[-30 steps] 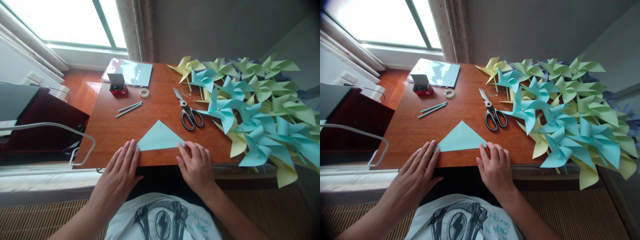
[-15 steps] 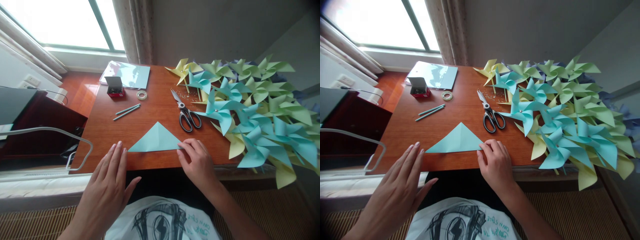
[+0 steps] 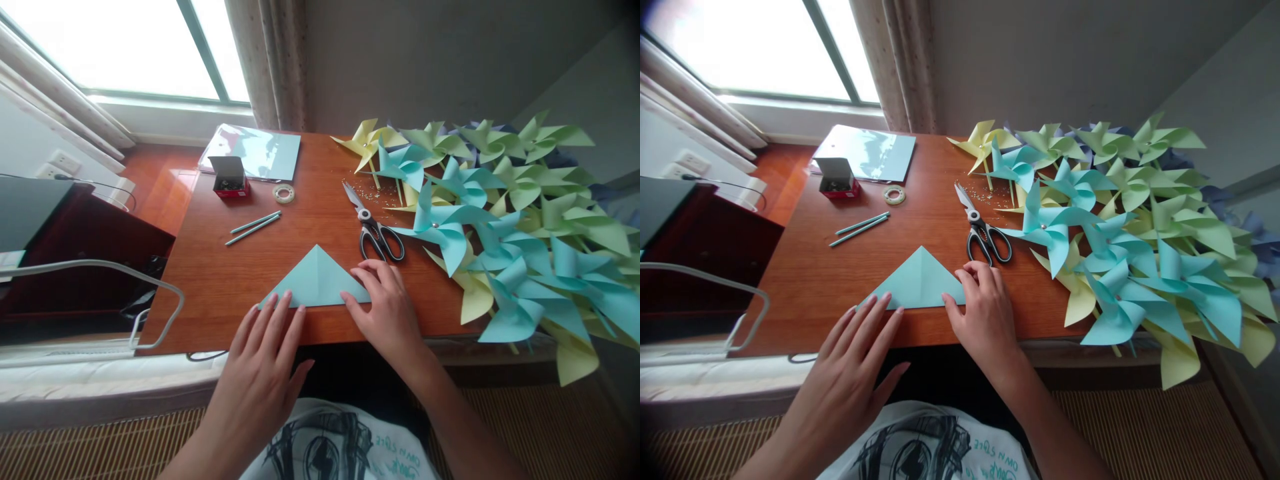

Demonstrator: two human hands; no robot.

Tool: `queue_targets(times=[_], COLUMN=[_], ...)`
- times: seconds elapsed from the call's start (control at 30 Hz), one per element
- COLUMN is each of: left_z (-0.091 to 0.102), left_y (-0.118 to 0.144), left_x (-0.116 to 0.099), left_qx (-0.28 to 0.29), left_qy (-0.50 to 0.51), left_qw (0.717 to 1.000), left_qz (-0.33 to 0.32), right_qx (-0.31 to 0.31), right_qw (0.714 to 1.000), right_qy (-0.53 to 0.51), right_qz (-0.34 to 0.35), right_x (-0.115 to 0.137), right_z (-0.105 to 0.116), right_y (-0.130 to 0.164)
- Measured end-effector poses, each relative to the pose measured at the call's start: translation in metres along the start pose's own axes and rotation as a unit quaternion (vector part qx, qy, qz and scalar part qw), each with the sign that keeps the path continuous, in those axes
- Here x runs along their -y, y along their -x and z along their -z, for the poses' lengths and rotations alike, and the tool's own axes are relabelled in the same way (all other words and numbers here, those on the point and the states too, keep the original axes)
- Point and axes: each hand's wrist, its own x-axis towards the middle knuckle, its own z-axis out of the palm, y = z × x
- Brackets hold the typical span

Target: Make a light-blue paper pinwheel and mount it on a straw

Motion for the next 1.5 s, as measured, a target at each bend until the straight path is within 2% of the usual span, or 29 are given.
queue_targets(times=[0.17,0.3,0.37,0.43,0.5,0.57,0.63,0.73,0.83,0.9,0.97,1.0,1.07,1.13,1.17,1.2,1.23,1.3,1.37,1.43,1.5], left_z=[-0.008,-0.008,-0.007,-0.005,-0.003,0.000,0.002,0.006,0.007,0.007,0.007,0.006,0.006,0.005,0.005,0.006,0.006,0.009,0.013,0.017,0.020], left_y=[-0.009,-0.015,-0.019,-0.023,-0.029,-0.035,-0.043,-0.057,-0.070,-0.075,-0.078,-0.078,-0.077,-0.076,-0.076,-0.075,-0.075,-0.076,-0.077,-0.078,-0.079], left_x=[-0.006,-0.004,-0.003,-0.002,0.000,0.001,0.000,-0.006,-0.016,-0.022,-0.025,-0.025,-0.024,-0.021,-0.019,-0.019,-0.018,-0.019,-0.022,-0.025,-0.027], left_qx=[0.006,-0.004,-0.026,-0.077,-0.130,-0.142,-0.116,-0.084,-0.076,-0.084,-0.098,-0.103,-0.103,-0.091,-0.087,-0.083,-0.078,-0.065,-0.046,-0.023,0.004], left_qy=[0.017,0.025,0.042,0.074,0.127,0.210,0.314,0.451,0.571,0.616,0.628,0.627,0.621,0.609,0.604,0.601,0.601,0.615,0.639,0.661,0.675], left_qw=[1.000,1.000,0.999,0.993,0.980,0.962,0.933,0.864,0.773,0.728,0.708,0.706,0.710,0.724,0.730,0.735,0.736,0.726,0.708,0.689,0.678], left_qz=[0.007,0.001,0.009,0.044,0.080,0.101,0.135,0.208,0.266,0.290,0.307,0.313,0.316,0.311,0.307,0.304,0.301,0.299,0.299,0.296,0.291], right_qx=[-0.011,0.016,0.032,0.035,0.015,-0.024,-0.058,-0.065,-0.048,-0.029,0.002,0.024,0.077,0.130,0.139,0.141,0.107,-0.014,-0.103,-0.087,-0.003], right_qw=[0.998,0.976,0.949,0.915,0.877,0.837,0.796,0.741,0.709,0.701,0.715,0.736,0.804,0.885,0.914,0.932,0.946,0.968,0.977,0.969,0.937], right_qy=[-0.058,-0.201,-0.279,-0.352,-0.422,-0.481,-0.527,-0.580,-0.617,-0.631,-0.627,-0.609,-0.532,-0.406,-0.349,-0.317,-0.299,-0.248,-0.179,-0.202,-0.301], right_qz=[-0.016,-0.087,-0.145,-0.194,-0.229,-0.260,-0.292,-0.331,-0.339,-0.331,-0.309,-0.295,-0.254,-0.189,-0.150,-0.102,-0.061,-0.031,-0.060,-0.117,-0.176], right_x=[-0.001,-0.002,-0.003,-0.005,-0.005,-0.003,0.003,0.018,0.031,0.036,0.037,0.036,0.034,0.033,0.033,0.033,0.033,0.031,0.024,0.015,0.007], right_z=[0.001,0.007,0.010,0.011,0.012,0.012,0.012,0.010,0.008,0.009,0.012,0.016,0.028,0.044,0.053,0.061,0.069,0.079,0.081,0.078,0.072], right_y=[0.000,0.001,0.003,0.004,0.004,0.005,0.005,0.008,0.013,0.016,0.020,0.021,0.024,0.027,0.028,0.027,0.026,0.020,0.011,0.001,-0.006])
